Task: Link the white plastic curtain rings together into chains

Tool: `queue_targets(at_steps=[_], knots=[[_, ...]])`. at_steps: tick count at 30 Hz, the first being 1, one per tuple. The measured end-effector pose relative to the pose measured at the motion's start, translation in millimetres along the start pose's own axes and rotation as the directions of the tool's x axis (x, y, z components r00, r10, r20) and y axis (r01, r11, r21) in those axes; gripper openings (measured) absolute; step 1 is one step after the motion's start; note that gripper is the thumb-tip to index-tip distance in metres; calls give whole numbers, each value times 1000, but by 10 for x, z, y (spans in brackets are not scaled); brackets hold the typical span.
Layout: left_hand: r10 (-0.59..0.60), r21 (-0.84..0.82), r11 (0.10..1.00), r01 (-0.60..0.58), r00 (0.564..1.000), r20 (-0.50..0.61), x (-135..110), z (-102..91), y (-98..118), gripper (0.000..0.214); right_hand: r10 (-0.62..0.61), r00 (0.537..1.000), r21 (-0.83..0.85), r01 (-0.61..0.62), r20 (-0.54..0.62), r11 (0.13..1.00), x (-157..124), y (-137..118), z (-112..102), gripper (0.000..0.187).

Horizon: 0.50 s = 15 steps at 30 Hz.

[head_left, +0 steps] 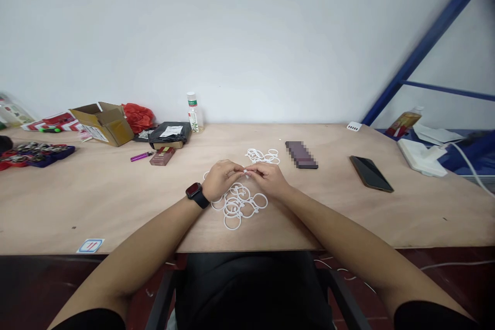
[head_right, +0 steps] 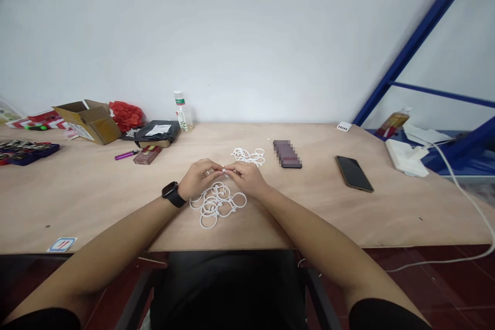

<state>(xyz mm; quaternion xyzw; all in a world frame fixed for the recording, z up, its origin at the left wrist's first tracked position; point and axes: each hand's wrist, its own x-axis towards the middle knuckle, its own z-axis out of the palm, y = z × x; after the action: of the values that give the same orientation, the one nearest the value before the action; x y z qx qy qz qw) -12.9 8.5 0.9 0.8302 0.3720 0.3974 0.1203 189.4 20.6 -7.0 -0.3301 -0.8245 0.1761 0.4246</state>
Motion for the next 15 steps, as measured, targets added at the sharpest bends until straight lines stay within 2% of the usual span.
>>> queue_targets(at_steps=[4, 8, 15], knots=[[-13, -17, 1000, 13, 1000, 7, -4, 1, 25, 21, -20, 1000, 5, 20, 18, 1000, 5, -4, -19, 17], [34, -45, 998, -33, 999, 21, -9, -9, 27, 21, -20, 999, 24, 19, 47, 1000, -1, 4, -26, 18], [49, -66, 997, -48, 999, 10, -7, -8, 30, 20, 28, 999, 78, -31, 47, 996, -1, 15, -15, 18]])
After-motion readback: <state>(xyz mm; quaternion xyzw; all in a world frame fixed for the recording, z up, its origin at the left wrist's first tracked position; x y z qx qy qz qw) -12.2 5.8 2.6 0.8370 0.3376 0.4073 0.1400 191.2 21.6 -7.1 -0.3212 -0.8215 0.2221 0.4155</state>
